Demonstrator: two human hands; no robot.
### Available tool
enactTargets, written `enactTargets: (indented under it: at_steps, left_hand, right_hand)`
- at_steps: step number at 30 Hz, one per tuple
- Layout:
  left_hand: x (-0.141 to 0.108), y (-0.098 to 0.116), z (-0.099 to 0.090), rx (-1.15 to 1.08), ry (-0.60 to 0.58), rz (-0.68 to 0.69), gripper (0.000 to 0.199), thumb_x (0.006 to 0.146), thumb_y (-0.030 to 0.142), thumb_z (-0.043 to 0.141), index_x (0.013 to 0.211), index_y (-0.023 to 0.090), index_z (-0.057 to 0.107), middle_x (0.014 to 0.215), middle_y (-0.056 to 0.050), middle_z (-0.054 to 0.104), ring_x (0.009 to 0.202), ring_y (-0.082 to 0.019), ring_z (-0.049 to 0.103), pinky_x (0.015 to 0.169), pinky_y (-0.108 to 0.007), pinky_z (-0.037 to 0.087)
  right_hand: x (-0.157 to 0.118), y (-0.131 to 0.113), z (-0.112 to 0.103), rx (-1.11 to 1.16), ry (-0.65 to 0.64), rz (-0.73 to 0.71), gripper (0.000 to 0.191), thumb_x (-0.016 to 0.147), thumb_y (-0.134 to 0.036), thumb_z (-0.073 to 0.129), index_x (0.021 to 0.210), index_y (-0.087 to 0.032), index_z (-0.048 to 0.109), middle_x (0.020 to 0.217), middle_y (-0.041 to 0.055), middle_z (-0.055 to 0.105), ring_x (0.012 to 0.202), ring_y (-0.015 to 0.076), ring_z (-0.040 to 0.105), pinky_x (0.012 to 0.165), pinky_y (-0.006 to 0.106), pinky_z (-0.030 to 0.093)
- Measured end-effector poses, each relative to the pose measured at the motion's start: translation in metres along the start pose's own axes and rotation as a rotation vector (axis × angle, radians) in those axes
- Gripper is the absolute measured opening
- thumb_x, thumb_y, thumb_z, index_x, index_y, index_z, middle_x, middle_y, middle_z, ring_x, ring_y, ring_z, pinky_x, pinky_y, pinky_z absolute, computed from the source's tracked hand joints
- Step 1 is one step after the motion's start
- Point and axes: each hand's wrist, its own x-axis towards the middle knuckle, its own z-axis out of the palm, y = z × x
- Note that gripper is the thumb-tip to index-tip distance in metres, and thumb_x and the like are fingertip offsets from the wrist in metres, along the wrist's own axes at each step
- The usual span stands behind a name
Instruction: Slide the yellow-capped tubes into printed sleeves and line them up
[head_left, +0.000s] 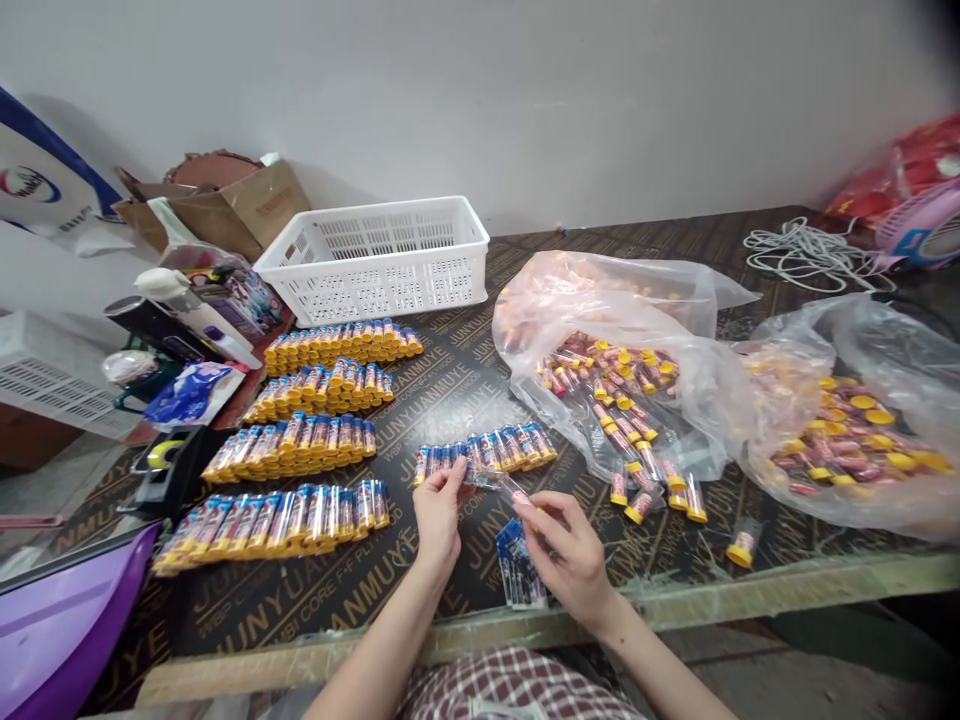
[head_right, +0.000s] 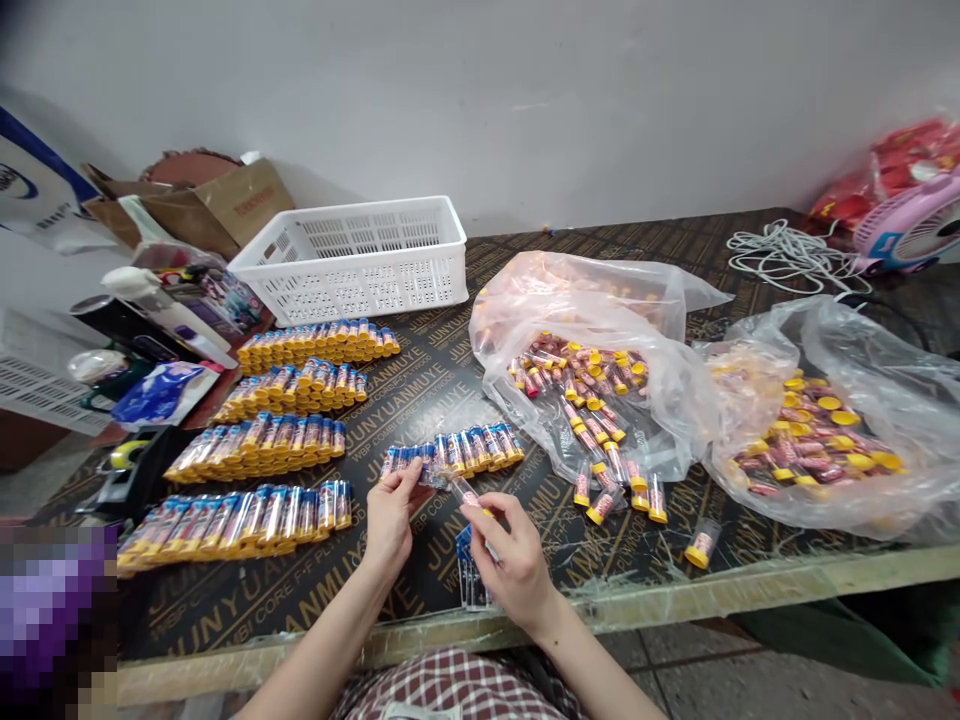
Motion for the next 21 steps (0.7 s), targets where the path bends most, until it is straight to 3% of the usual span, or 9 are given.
enactTargets:
  at_steps: [4,7,12,14,17,21]
  left_hand:
    - [0.0,-0.001,-0.003,0.128,-0.066,0.12,0.034,0.065,0.045,0.074,0.06,0.013,0.065,0.057,0.001,0.059,0.055,-0.009,0.052,0.058,-0.02,0.045]
    - [-0.005,0.002,-0.001,0.039,-0.187,0.0,0.032,0.065,0.043,0.075,0.074,0.014,0.065,0.067,-0.001,0.065,0.06,-0.011,0.058,0.06,-0.022,0.048]
    - [-0.015,0.013,0.004,-0.093,-0.304,-0.218,0.048,0.058,0.032,0.082,0.098,0.016,0.061,0.072,-0.001,0.068,0.059,-0.012,0.062,0.06,-0.024,0.05]
    - [-0.018,0.016,0.005,-0.069,-0.379,-0.267,0.045,0.058,0.032,0.082,0.095,0.014,0.063,0.072,-0.003,0.069,0.059,-0.012,0.063,0.061,-0.025,0.051]
    - [-0.023,0.016,0.004,-0.005,-0.521,-0.339,0.035,0.063,0.037,0.079,0.081,0.01,0.068,0.07,-0.006,0.068,0.057,-0.011,0.061,0.06,-0.024,0.05]
    - [-0.03,0.015,0.003,0.03,-0.609,-0.397,0.033,0.064,0.038,0.078,0.078,0.01,0.07,0.066,-0.004,0.066,0.053,-0.009,0.057,0.056,-0.021,0.047]
  right_hand:
    - [-0.001,-0.001,0.0,0.048,-0.042,0.003,0.047,0.083,-0.004,0.051,0.121,-0.03,0.059,0.102,0.0074,0.057,0.091,0.0186,0.06,0.077,0.033,0.054]
    - [0.001,-0.001,-0.001,0.149,-0.089,0.083,0.041,0.086,-0.011,0.049,0.122,-0.028,0.059,0.107,0.008,0.056,0.097,0.0196,0.059,0.082,0.034,0.054]
    - [-0.002,0.005,0.0,0.211,-0.143,0.17,0.04,0.086,-0.011,0.044,0.119,-0.028,0.06,0.105,0.0065,0.056,0.097,0.0186,0.059,0.085,0.034,0.053]
    - [-0.003,0.007,0.001,0.155,-0.118,0.17,0.047,0.081,-0.01,0.049,0.124,-0.028,0.056,0.108,0.0068,0.055,0.102,0.0204,0.057,0.091,0.038,0.05]
    - [-0.001,0.01,-0.001,0.127,-0.11,0.165,0.065,0.072,-0.009,0.054,0.133,-0.027,0.043,0.128,0.0096,0.045,0.121,0.0256,0.046,0.101,0.045,0.043]
    - [0.004,0.011,-0.006,0.253,-0.251,0.148,0.08,0.063,-0.007,0.052,0.139,-0.024,0.032,0.147,0.0108,0.028,0.134,0.0286,0.032,0.102,0.045,0.041]
